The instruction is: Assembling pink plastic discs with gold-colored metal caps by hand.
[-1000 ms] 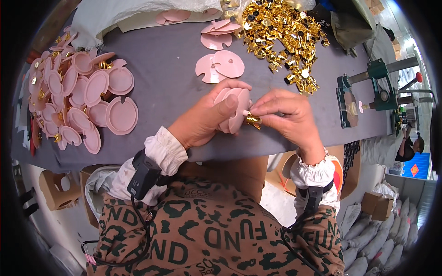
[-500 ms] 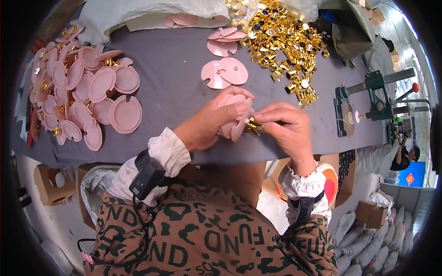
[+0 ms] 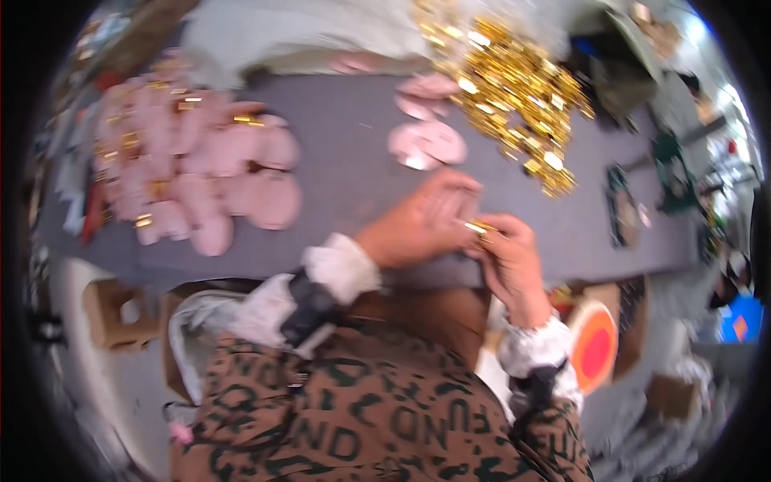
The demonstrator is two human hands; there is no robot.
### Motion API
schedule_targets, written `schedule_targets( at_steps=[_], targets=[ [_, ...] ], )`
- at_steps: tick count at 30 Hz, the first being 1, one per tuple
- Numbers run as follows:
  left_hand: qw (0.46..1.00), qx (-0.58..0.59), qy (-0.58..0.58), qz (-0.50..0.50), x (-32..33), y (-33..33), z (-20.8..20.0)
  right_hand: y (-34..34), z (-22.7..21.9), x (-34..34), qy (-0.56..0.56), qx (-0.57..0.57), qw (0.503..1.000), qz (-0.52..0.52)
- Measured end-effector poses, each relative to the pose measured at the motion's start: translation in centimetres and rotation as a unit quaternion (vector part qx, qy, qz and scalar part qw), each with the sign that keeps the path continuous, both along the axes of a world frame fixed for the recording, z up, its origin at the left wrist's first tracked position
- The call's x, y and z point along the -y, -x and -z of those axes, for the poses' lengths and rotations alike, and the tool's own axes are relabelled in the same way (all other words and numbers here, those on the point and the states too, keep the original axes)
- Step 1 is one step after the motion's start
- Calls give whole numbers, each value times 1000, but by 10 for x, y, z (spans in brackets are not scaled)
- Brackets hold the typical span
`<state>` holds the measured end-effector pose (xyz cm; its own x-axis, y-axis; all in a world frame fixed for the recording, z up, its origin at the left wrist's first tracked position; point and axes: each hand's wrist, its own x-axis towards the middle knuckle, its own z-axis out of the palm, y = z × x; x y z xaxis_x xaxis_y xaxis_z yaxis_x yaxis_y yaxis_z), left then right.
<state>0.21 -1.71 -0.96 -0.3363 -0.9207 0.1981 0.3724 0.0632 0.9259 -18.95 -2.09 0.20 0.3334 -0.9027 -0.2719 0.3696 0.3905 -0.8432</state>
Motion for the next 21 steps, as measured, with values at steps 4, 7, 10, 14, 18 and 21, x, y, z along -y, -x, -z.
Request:
schedule_targets(
  at_steps=[4,7,10,14,18,21],
  targets=[
    [964,185,148,-117,2,-30,-7,-10,2,13,140,-160,976,44],
    [945,182,51,-266,-14,-81,-65,21,10,65,544,-547,627,112],
    [725,474,162,-472,-2,-187,-107,42,20,82,497,-689,509,138],
    [611,471,125,-624,-4,-317,-150,56,38,97,470,-716,503,119],
    [691,229,180,-661,-2,-308,-147,47,29,90,471,-700,516,147],
    [909,-21,80,-407,-18,-197,-123,37,28,88,552,-671,471,151]
  ],
)
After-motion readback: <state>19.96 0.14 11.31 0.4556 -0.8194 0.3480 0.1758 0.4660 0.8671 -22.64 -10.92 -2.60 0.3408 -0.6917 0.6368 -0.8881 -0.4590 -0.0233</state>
